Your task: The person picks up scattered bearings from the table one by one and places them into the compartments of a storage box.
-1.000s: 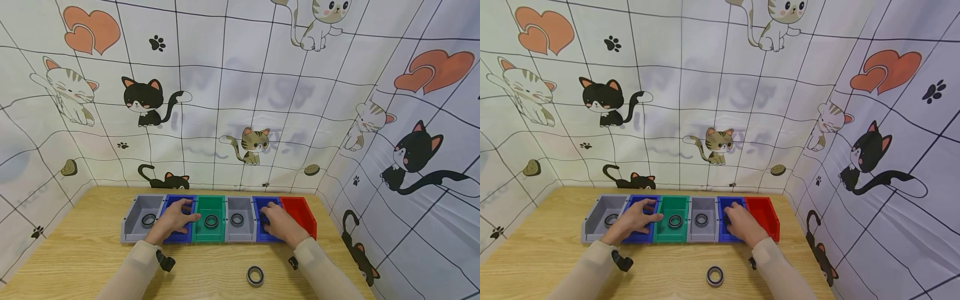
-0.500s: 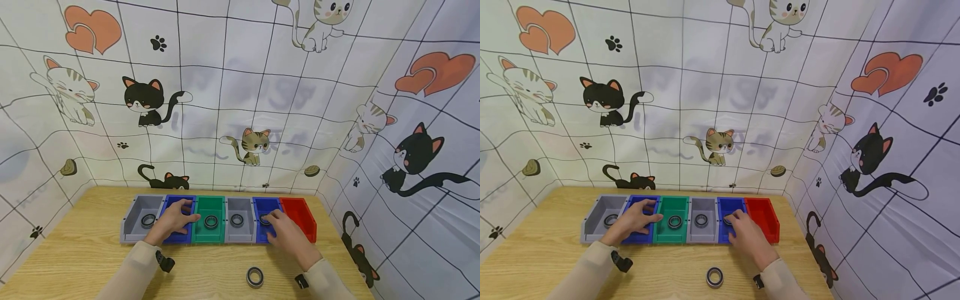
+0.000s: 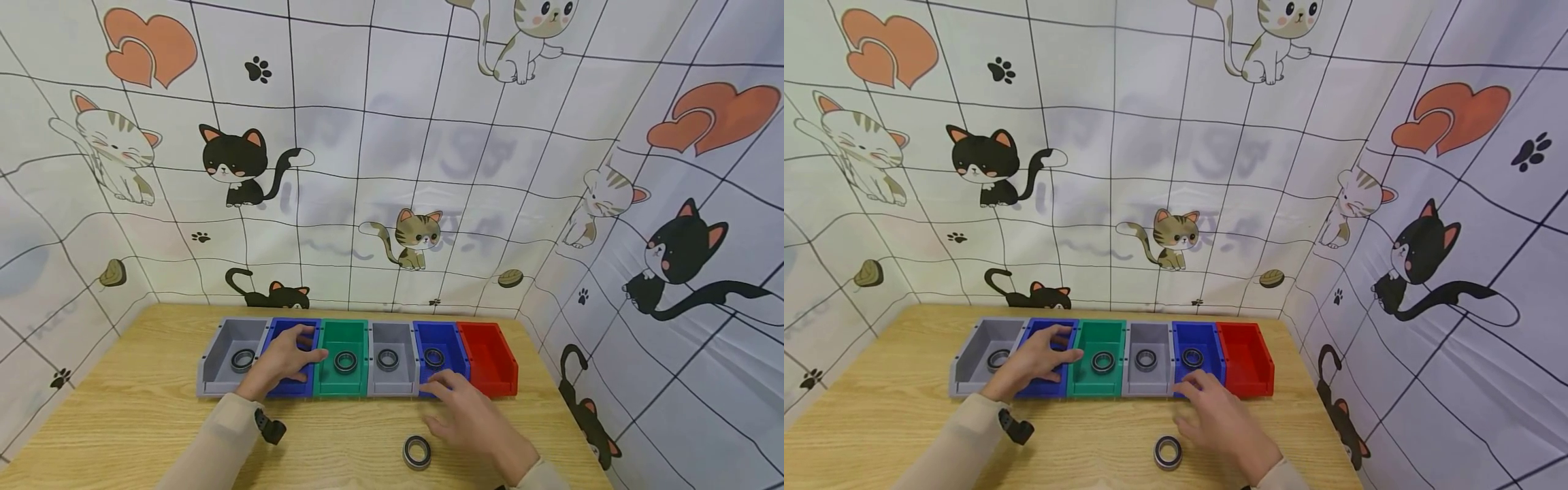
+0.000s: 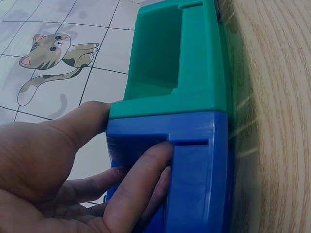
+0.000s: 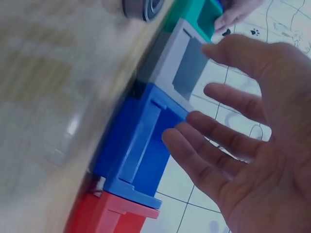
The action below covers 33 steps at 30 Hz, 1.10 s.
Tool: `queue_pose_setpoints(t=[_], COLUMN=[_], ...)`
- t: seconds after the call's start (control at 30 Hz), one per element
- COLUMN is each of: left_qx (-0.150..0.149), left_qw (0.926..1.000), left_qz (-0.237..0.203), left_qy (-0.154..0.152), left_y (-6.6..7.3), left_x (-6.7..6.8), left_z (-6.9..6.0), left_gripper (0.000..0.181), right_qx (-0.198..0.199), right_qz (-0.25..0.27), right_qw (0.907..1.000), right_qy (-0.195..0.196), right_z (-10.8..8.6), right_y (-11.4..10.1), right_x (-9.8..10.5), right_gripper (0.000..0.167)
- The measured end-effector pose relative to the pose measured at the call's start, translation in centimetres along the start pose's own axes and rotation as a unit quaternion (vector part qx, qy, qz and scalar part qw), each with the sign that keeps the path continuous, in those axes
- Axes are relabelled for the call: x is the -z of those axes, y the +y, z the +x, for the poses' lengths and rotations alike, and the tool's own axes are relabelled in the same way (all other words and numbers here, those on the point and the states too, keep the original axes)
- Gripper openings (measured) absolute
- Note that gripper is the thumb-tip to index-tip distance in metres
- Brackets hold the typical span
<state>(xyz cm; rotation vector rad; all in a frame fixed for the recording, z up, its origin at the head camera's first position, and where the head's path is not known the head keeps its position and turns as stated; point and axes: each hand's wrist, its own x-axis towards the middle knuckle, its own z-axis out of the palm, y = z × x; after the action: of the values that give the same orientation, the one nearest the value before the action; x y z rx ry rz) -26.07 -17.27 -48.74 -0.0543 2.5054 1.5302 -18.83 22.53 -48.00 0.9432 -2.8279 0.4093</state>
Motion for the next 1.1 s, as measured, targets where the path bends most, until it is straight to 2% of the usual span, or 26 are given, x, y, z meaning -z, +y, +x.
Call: queue_pose_setpoints(t=[0.17,0.27,0.4,0.53,0.7,0.97,1.1], left_qx=[-0.001,-0.001,-0.001,0.001,0.001,0.001,-0.003], left_qw=[1.0000,1.0000,1.0000,1.0000,1.0000,1.0000,1.0000], left_qz=[0.002,0.004,0.004,0.002,0.001,0.001,-0.001], left_qy=[0.002,0.002,0.003,0.003,0.004,0.004,0.005], left_y=[0.0,0.0,0.1,0.1,0.1,0.1,0.1], left_x=[0.0,-0.1,-0.1,-0.1,-0.1,-0.2,-0.2], left_z=[-0.1,-0.1,-0.1,-0.1,-0.2,-0.3,-0.2], left_gripper=[0.082,0.081,0.081,0.081,0.081,0.081,0.080], right_qx=[-0.022,-0.047,-0.073,-0.064,-0.036,-0.029,-0.010], right_qz=[0.049,0.077,0.117,0.136,0.128,0.134,0.135], right_qw=[0.9935,0.9838,0.9689,0.9634,0.9650,0.9623,0.9642], right_qy=[-0.100,-0.155,-0.206,-0.222,-0.226,-0.235,-0.228], right_z=[-1.0,-1.3,-1.4,-1.5,-1.7,-1.6,-1.6], right_y=[-0.7,-0.8,-0.9,-1.0,-1.0,-1.0,-1.2], right_x=[-0.3,-0.6,-0.9,-1.3,-1.7,-2.0,-2.1], right_gripper=[0.057,0.060,0.059,0.052,0.047,0.046,0.043])
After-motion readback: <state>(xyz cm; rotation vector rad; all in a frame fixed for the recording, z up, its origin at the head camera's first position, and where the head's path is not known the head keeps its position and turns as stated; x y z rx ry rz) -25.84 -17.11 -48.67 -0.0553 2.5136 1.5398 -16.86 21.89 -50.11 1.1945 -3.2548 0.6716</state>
